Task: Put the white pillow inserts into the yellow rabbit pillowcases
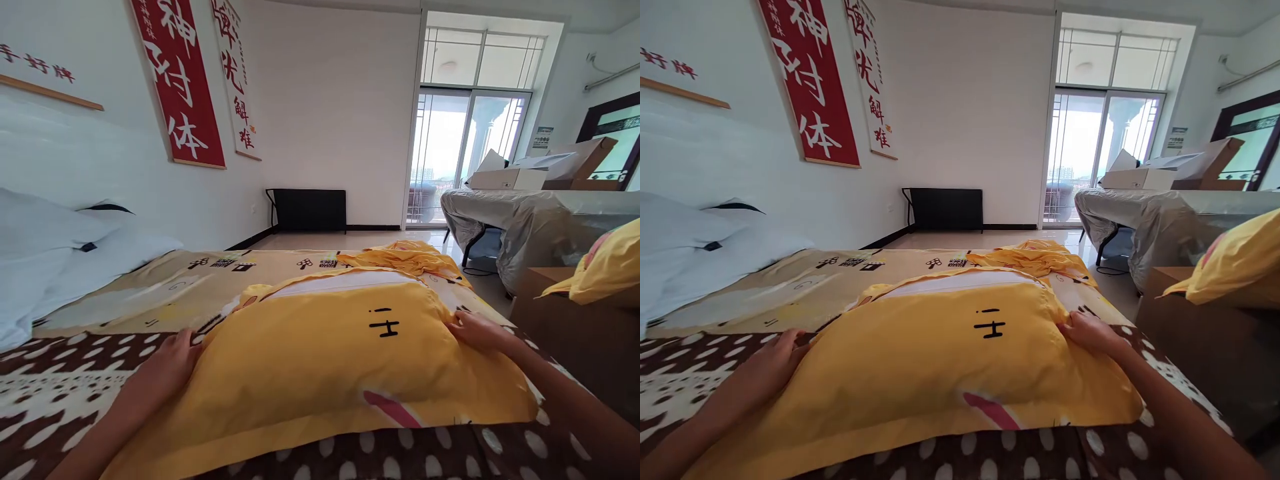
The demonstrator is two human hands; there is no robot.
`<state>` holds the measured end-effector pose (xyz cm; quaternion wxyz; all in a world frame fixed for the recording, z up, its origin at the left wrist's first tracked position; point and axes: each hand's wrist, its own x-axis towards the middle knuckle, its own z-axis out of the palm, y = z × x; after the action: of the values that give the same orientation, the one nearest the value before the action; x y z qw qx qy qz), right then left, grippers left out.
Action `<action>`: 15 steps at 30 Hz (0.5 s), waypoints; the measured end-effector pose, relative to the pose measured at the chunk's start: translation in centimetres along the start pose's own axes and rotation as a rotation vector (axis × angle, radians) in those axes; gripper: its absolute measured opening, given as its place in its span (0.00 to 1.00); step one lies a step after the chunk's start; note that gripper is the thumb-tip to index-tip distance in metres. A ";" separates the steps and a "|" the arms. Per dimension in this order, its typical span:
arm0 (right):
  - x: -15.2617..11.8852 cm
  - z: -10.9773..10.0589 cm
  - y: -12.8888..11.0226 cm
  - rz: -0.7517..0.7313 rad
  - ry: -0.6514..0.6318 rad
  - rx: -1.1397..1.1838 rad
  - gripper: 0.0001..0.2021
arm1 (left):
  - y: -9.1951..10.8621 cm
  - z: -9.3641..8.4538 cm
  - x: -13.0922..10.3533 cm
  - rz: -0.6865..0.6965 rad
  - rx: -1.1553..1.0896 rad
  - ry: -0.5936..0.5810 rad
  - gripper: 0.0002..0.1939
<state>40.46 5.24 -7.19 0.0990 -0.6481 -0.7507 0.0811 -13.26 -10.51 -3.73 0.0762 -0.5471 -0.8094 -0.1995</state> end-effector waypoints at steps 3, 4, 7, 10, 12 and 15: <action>1.0 -1.7 -2.9 -0.173 0.238 0.016 0.18 | 4.0 -2.2 0.6 0.161 0.000 0.075 0.24; 1.4 -2.3 -4.5 -0.268 0.305 0.075 0.18 | 6.1 -2.5 0.9 0.249 -0.033 0.049 0.24; 2.2 -3.2 -10.6 -0.517 0.339 0.211 0.17 | 13.0 -1.8 2.1 0.576 -0.118 -0.109 0.26; 3.1 -3.6 -16.0 -0.640 0.295 0.139 0.17 | 18.9 0.1 3.8 0.767 -0.171 -0.271 0.26; 3.8 -3.8 -17.2 -0.666 0.232 0.082 0.17 | 20.8 1.0 5.1 0.807 -0.203 -0.335 0.26; 4.8 -3.9 -14.8 -0.609 0.113 0.038 0.20 | 19.6 1.6 6.7 0.779 -0.254 -0.348 0.24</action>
<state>26.57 7.82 0.53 0.1727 -0.3950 -0.9019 0.0256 2.18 2.16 1.82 -0.0596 -0.8415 -0.5129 -0.1590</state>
